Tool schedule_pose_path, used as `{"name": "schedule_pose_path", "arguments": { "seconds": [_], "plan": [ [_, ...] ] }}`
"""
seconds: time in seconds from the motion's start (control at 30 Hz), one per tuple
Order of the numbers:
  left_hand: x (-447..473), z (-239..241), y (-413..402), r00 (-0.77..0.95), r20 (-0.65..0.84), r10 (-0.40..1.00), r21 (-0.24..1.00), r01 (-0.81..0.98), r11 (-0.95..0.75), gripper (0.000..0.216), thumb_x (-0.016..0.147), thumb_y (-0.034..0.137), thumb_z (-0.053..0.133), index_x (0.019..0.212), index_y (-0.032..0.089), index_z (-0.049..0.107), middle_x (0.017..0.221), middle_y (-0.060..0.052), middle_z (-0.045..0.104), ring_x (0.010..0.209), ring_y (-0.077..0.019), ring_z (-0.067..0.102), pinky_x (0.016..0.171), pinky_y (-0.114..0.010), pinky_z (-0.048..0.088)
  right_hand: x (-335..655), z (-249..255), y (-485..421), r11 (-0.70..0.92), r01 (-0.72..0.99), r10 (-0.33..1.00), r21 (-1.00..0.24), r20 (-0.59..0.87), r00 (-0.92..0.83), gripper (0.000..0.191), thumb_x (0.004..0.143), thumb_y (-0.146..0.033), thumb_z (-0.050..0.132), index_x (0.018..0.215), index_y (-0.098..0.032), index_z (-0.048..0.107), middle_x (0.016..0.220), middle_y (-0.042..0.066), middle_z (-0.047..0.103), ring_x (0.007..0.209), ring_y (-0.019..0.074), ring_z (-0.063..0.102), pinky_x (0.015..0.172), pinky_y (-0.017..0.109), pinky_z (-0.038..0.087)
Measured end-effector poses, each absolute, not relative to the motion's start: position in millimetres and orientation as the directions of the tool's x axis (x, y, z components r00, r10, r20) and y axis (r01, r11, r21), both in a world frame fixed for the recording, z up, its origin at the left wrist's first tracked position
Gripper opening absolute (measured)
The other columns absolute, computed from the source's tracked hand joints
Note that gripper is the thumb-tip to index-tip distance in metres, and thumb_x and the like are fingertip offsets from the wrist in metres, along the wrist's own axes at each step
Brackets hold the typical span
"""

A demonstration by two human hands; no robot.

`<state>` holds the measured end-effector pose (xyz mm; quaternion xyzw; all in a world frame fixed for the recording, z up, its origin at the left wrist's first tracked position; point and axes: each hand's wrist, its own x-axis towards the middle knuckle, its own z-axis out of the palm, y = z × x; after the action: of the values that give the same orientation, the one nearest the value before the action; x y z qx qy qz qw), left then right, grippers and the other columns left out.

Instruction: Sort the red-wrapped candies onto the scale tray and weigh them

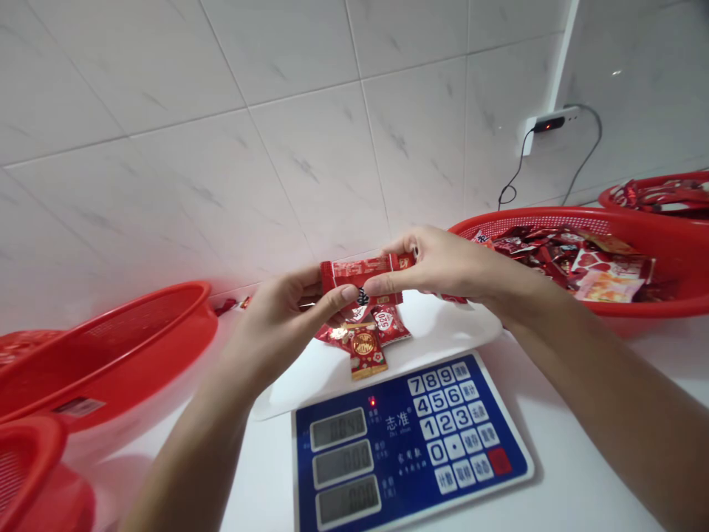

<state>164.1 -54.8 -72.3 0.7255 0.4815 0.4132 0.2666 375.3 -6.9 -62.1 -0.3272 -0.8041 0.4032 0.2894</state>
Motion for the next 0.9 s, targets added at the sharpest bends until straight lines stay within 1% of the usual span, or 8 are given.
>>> {"name": "schedule_pose_path", "arguments": {
  "seconds": [0.07,0.13,0.27,0.4,0.5,0.6,0.7,0.9],
  "plan": [
    [162.3,-72.2,-53.3,0.182,0.348,0.920,0.776,0.495,-0.392,0.027,0.085,0.042,0.077,0.100,0.020,0.080,0.082,-0.009,0.078,0.072,-0.0195,0.070,0.062,-0.027,0.057,376.4,-63.6,-3.0,0.462,0.318,0.761,-0.828,0.185,-0.622,0.032,0.080,-0.045,0.078,0.083,-0.014,0.074,0.054,-0.006,0.046,0.041,0.0048,0.028,0.040,0.024,0.017],
    [158.7,-70.6,-52.4,0.135,0.379,0.915,0.781,0.484,-0.395,0.025,0.082,0.041,0.079,0.096,0.020,0.080,0.078,-0.008,0.076,0.069,-0.0186,0.068,0.060,-0.026,0.056,376.9,-65.1,0.3,0.466,0.341,0.758,-0.816,0.169,-0.630,0.035,0.079,-0.049,0.078,0.091,-0.016,0.078,0.060,-0.003,0.054,0.045,0.0062,0.033,0.042,0.025,0.019],
    [147.3,-63.1,-53.8,-0.078,0.489,0.869,0.796,0.448,-0.408,0.019,0.080,0.036,0.081,0.089,0.020,0.081,0.073,-0.005,0.075,0.063,-0.0144,0.063,0.057,-0.024,0.053,370.8,-69.7,-0.3,0.533,0.391,0.715,-0.750,0.152,-0.683,0.039,0.077,-0.049,0.079,0.101,-0.019,0.081,0.086,0.005,0.071,0.063,0.0127,0.054,0.050,0.025,0.031],
    [140.1,-56.6,-57.4,-0.212,0.513,0.832,0.809,0.443,-0.386,0.013,0.081,0.032,0.081,0.088,0.021,0.082,0.069,-0.004,0.073,0.060,-0.0135,0.061,0.054,-0.023,0.049,354.8,-78.4,-8.6,0.614,0.448,0.674,-0.650,0.136,-0.726,0.037,0.073,-0.043,0.083,0.101,-0.019,0.081,0.092,0.008,0.075,0.077,0.0188,0.062,0.061,0.027,0.038],
    [141.7,-55.9,-59.6,-0.208,0.525,0.825,0.804,0.441,-0.400,0.015,0.082,0.033,0.081,0.091,0.021,0.082,0.070,-0.004,0.074,0.060,-0.0143,0.061,0.055,-0.025,0.051,345.9,-82.8,-12.6,0.622,0.518,0.703,-0.587,0.126,-0.700,0.032,0.074,-0.038,0.082,0.099,-0.019,0.082,0.091,0.009,0.076,0.078,0.0207,0.063,0.063,0.028,0.039],
    [145.9,-57.3,-61.6,-0.175,0.546,0.819,0.785,0.448,-0.428,0.017,0.083,0.035,0.081,0.093,0.021,0.082,0.067,-0.002,0.072,0.060,-0.0138,0.062,0.057,-0.024,0.052,346.3,-81.1,-14.1,0.637,0.527,0.721,-0.562,0.192,-0.666,0.027,0.080,-0.036,0.077,0.101,-0.020,0.082,0.094,0.010,0.077,0.082,0.0216,0.066,0.067,0.029,0.042],
    [148.5,-59.4,-62.4,-0.151,0.555,0.818,0.783,0.427,-0.453,0.015,0.084,0.033,0.080,0.093,0.021,0.082,0.067,-0.002,0.072,0.060,-0.0130,0.062,0.059,-0.024,0.054,352.5,-75.6,-14.5,0.648,0.521,0.730,-0.556,0.256,-0.634,0.029,0.082,-0.037,0.075,0.105,-0.020,0.081,0.100,0.010,0.077,0.089,0.0228,0.068,0.072,0.029,0.044],
    [147.6,-63.8,-57.7,-0.072,0.532,0.844,0.780,0.430,-0.455,0.016,0.084,0.032,0.080,0.094,0.020,0.081,0.079,-0.005,0.077,0.065,-0.0138,0.065,0.061,-0.024,0.055,360.4,-69.2,-10.9,0.618,0.583,0.767,-0.528,0.242,-0.594,0.032,0.081,-0.041,0.076,0.103,-0.018,0.081,0.108,0.012,0.076,0.096,0.0261,0.068,0.076,0.032,0.046]
  ]
}}
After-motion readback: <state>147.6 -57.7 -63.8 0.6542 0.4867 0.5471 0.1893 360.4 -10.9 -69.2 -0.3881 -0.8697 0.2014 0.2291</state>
